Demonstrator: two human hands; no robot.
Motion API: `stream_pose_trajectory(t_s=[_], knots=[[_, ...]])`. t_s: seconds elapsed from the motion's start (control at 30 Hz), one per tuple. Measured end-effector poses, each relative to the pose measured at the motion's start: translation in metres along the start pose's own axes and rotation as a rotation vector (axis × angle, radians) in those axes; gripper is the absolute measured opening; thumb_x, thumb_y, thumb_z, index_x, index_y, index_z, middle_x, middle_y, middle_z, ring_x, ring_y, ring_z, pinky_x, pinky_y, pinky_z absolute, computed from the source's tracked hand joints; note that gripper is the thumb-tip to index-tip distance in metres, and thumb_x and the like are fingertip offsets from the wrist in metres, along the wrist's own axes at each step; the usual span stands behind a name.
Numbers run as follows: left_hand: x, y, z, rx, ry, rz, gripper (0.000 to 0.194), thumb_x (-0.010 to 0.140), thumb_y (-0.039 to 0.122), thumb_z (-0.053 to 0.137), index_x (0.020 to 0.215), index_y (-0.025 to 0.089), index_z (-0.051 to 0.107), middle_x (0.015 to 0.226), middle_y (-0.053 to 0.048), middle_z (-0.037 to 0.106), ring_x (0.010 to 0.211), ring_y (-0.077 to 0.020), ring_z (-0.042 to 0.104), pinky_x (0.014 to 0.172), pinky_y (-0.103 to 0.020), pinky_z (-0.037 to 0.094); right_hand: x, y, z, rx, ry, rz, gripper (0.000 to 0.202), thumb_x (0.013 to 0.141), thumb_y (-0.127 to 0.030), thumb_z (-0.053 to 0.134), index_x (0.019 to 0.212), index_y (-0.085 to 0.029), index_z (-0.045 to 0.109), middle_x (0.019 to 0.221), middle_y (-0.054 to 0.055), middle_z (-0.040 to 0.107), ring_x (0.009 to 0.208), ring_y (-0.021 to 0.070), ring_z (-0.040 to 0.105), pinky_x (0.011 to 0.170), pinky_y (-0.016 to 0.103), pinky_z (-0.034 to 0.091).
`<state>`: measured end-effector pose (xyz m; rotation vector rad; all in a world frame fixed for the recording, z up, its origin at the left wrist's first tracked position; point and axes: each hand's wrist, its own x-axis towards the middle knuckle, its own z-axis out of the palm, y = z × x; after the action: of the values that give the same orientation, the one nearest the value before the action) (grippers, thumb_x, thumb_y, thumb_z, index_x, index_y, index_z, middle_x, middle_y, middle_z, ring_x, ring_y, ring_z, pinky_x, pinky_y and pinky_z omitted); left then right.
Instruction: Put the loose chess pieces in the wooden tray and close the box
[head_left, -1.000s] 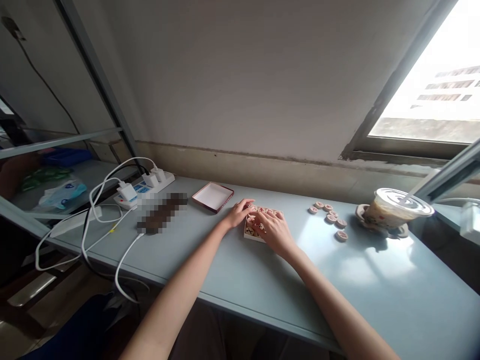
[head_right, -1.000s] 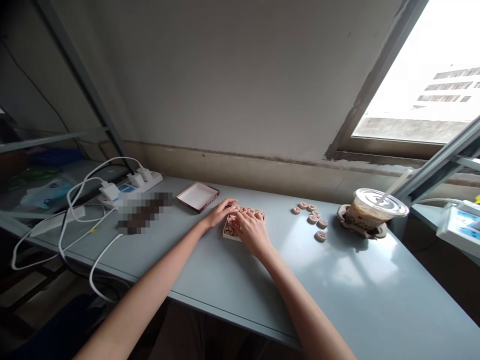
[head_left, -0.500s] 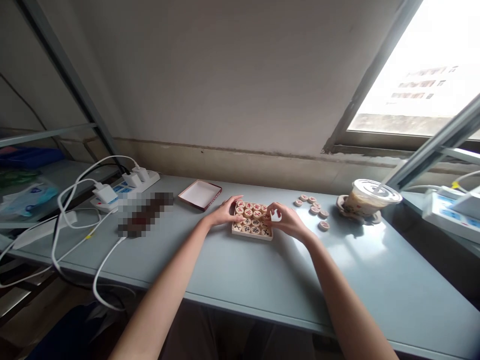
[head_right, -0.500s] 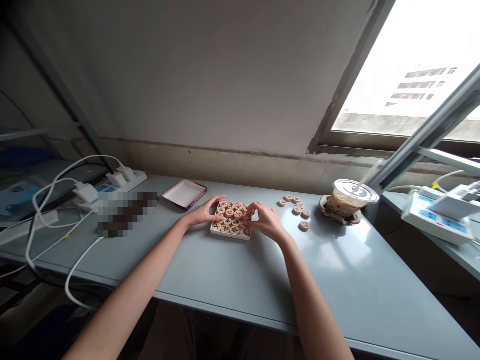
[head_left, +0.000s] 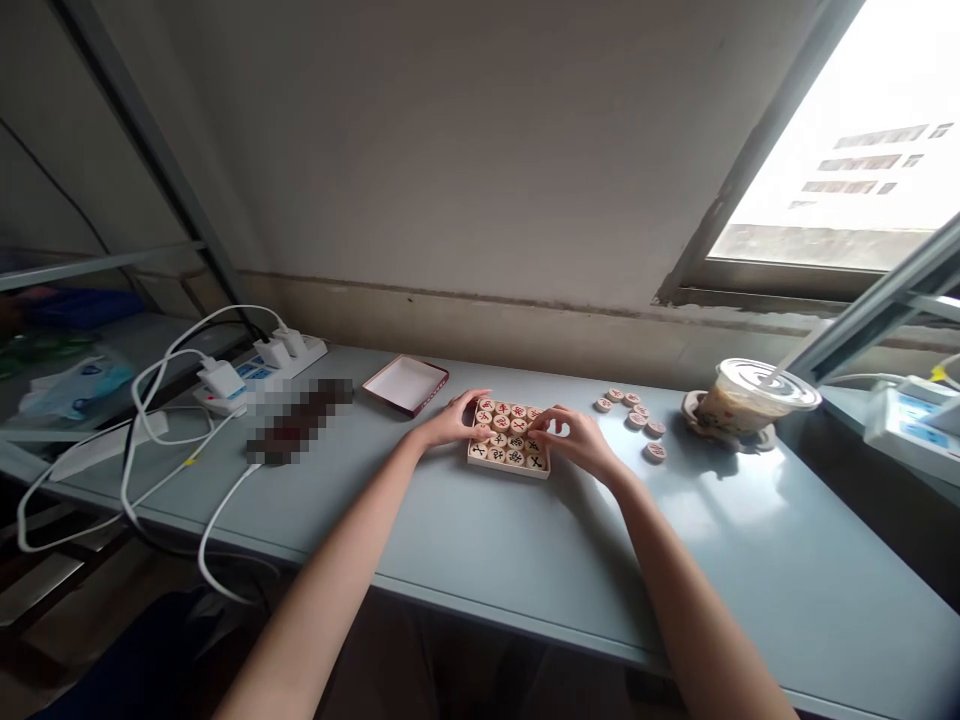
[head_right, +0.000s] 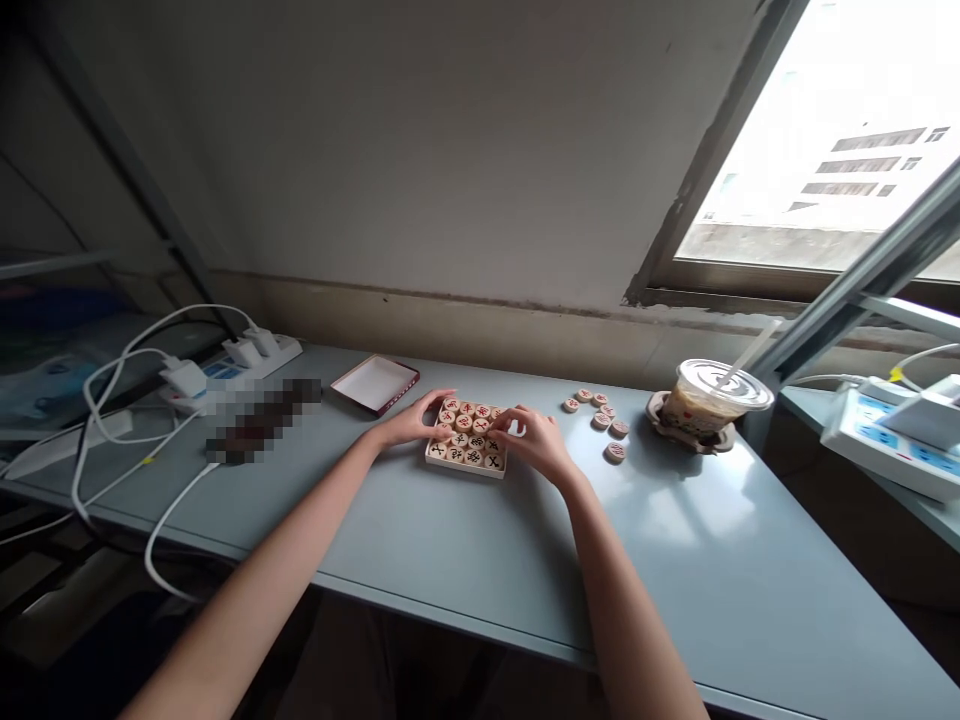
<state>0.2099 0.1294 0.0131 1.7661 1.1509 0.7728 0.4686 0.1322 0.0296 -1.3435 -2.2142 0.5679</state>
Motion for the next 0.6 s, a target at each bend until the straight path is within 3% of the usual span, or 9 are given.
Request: stream_pose_trajectory(t_s=[0.07, 0.13, 0.23, 0.33, 0.4, 0.47, 0.53, 0.6], knots=[[0.0, 0.0, 0.0, -0.016, 0.0, 0.002, 0.083, 0.065, 0.043, 0.075, 0.137, 0.03, 0.038, 0.146, -0.009, 0.034, 0.132, -0.029, 0.034, 0.107, -0.041, 0.033, 0.001, 0.009, -0.004, -0.032, 0.073, 0.038, 0.027, 0.085, -0.045, 0.05, 0.089, -0.024, 0.067, 0.098, 0.004, 0.064, 0.083, 0.0186, 0.056, 0.075, 0.031, 0.041], [0.0, -0.001, 0.0, -0.037, -0.007, 0.0, 0.082, 0.065, 0.044, 0.075, 0.136, 0.03, 0.038, 0.143, -0.009, 0.037, 0.131, -0.0284, 0.036, 0.105, -0.04, 0.035, 0.001, 0.023, -0.006, -0.213, 0.261, 0.143, 0.031, 0.087, -0.042, 0.045, 0.099, -0.023, 0.066, 0.11, 0.007, 0.061, 0.1, 0.0244, 0.053, 0.086, 0.04, 0.039], [0.005, -0.005, 0.003, -0.075, 0.042, 0.003, 0.066, 0.074, 0.047, 0.065, 0.132, 0.027, 0.041, 0.137, -0.011, 0.043, 0.126, -0.0248, 0.042, 0.1, -0.036, 0.04, 0.001, 0.048, -0.005, -0.519, 0.461, 0.322, 0.04, 0.087, -0.036, 0.042, 0.122, -0.021, 0.056, 0.137, 0.011, 0.043, 0.127, 0.0299, 0.033, 0.099, 0.053, 0.028], [0.01, -0.008, 0.003, 0.015, 0.297, 0.018, 0.042, 0.081, 0.046, 0.056, 0.114, 0.021, 0.049, 0.124, -0.011, 0.051, 0.108, -0.02, 0.053, 0.089, -0.032, 0.044, 0.001, 0.065, -0.002, -0.61, 0.371, 0.481, 0.054, 0.091, -0.039, 0.034, 0.138, -0.015, 0.04, 0.15, 0.014, 0.022, 0.137, 0.029, 0.017, 0.104, 0.059, 0.018], [0.01, -0.007, -0.001, 0.154, 0.425, 0.048, 0.031, 0.079, 0.045, 0.056, 0.095, 0.019, 0.053, 0.104, -0.007, 0.059, 0.089, -0.0163, 0.056, 0.08, -0.029, 0.044, 0.001, 0.07, 0.0, -0.608, 0.272, 0.571, 0.055, 0.093, -0.041, 0.028, 0.139, -0.013, 0.041, 0.15, 0.014, 0.021, 0.138, 0.029, 0.017, 0.105, 0.061, 0.015], [0.007, -0.004, -0.009, 0.268, 0.383, 0.052, 0.031, 0.077, 0.048, 0.056, 0.074, 0.018, 0.053, 0.074, -0.001, 0.058, 0.068, -0.013, 0.052, 0.068, -0.026, 0.042, 0.002, 0.071, 0.001, -0.611, 0.223, 0.603, 0.051, 0.093, -0.038, 0.028, 0.134, -0.014, 0.047, 0.15, 0.014, 0.023, 0.137, 0.0292, 0.02, 0.106, 0.058, 0.016], [0.0, 0.002, -0.016, 0.305, 0.236, 0.006, 0.041, 0.075, 0.054, 0.055, 0.057, 0.018, 0.049, 0.052, 0.003, 0.049, 0.054, -0.0108, 0.044, 0.058, -0.024, 0.036, 0.001, 0.069, 0.002, -0.625, 0.218, 0.568, 0.047, 0.093, -0.031, 0.03, 0.131, -0.012, 0.05, 0.147, 0.016, 0.028, 0.135, 0.0289, 0.026, 0.107, 0.05, 0.021], [-0.007, 0.008, -0.02, 0.291, 0.077, -0.078, 0.048, 0.072, 0.058, 0.057, 0.049, 0.017, 0.048, 0.043, 0.003, 0.045, 0.046, -0.0094, 0.039, 0.051, -0.024, 0.032, 0.0, 0.066, 0.002, -0.611, 0.206, 0.511, 0.046, 0.091, -0.021, 0.029, 0.13, -0.009, 0.051, 0.141, 0.017, 0.037, 0.13, 0.0275, 0.034, 0.104, 0.041, 0.029]])
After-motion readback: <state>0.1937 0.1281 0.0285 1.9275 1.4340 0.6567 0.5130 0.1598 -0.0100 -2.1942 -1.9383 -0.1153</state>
